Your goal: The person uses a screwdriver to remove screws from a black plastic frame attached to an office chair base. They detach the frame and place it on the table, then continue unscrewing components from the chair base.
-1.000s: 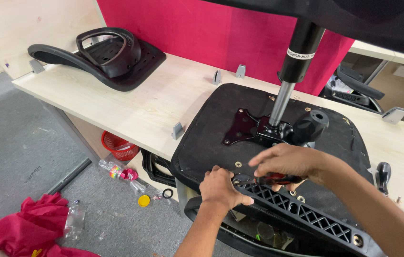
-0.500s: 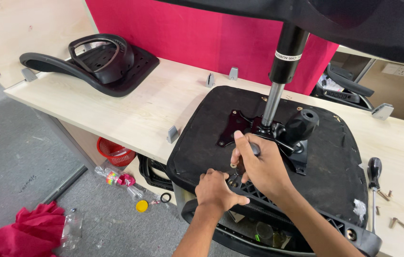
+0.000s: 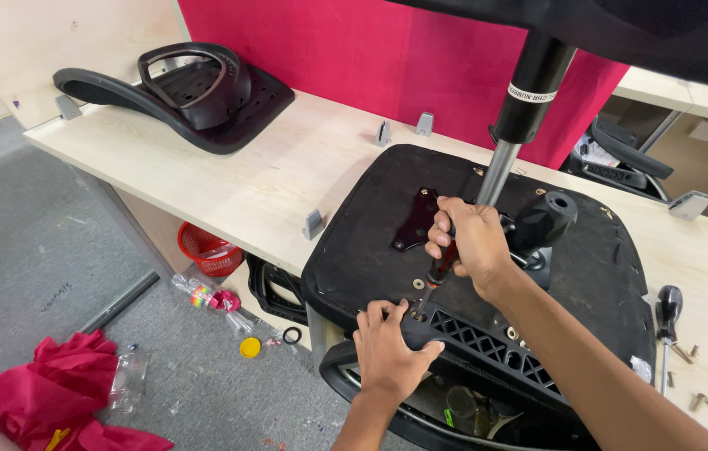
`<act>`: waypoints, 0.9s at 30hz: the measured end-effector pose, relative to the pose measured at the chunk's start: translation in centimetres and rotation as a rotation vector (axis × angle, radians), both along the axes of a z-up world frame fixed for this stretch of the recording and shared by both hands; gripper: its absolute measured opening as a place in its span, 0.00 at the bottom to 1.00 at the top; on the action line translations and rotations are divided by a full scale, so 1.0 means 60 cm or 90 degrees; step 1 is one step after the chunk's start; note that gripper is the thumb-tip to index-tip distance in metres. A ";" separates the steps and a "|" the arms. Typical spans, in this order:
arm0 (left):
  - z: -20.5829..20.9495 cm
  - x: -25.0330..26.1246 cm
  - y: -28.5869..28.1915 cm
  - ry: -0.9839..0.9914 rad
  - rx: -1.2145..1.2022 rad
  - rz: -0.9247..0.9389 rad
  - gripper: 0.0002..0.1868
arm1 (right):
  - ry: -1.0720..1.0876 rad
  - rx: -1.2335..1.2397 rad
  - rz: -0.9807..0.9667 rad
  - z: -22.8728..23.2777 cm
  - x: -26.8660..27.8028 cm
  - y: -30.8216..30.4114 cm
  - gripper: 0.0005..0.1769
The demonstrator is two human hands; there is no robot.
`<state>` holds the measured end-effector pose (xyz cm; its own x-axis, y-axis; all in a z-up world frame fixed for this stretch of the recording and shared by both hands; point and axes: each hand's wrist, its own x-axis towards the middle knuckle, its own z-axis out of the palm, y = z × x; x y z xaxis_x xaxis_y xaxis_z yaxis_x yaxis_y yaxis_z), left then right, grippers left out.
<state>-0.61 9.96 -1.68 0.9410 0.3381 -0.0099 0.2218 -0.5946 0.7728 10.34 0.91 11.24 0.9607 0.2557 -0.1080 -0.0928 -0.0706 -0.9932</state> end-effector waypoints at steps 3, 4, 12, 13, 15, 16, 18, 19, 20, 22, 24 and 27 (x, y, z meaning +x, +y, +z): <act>-0.016 0.000 -0.007 -0.022 -0.051 0.033 0.41 | -0.022 -0.016 0.005 -0.009 0.003 -0.002 0.22; -0.021 0.003 -0.009 -0.043 -0.068 0.060 0.37 | -0.039 -0.009 0.002 -0.013 0.005 -0.002 0.21; -0.046 0.057 -0.020 0.103 -0.170 0.539 0.47 | -0.324 -0.038 0.020 -0.035 0.018 0.015 0.23; -0.045 0.070 -0.011 0.145 -0.177 0.530 0.50 | -0.248 0.001 0.025 -0.034 0.016 0.015 0.23; -0.041 0.086 -0.003 0.210 -0.163 0.506 0.57 | -0.098 0.078 0.041 -0.029 0.014 0.022 0.22; -0.040 0.091 -0.006 0.234 -0.140 0.486 0.60 | -0.090 0.088 0.048 -0.027 0.014 0.025 0.22; -0.040 0.092 -0.011 0.249 -0.101 0.471 0.63 | -0.075 0.109 0.057 -0.025 0.016 0.030 0.23; -0.041 0.090 -0.013 0.240 -0.085 0.477 0.62 | -0.064 0.106 0.071 -0.025 0.019 0.033 0.23; -0.042 0.088 -0.014 0.231 -0.068 0.484 0.62 | -0.054 0.104 0.085 -0.026 0.023 0.039 0.22; -0.043 0.085 -0.015 0.212 -0.053 0.481 0.61 | -0.042 0.094 0.110 -0.026 0.032 0.049 0.22; -0.044 0.083 -0.014 0.202 -0.044 0.481 0.61 | -0.037 0.076 0.134 -0.029 0.039 0.061 0.22; -0.043 0.084 -0.014 0.195 -0.048 0.482 0.59 | -0.021 0.077 0.133 -0.033 0.046 0.075 0.23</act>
<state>4.43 9.11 -4.24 0.4098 0.8691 -0.2772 0.7496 -0.1476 0.6453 13.11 5.38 9.27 0.8881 0.4584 -0.0334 -0.0556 0.0350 -0.9978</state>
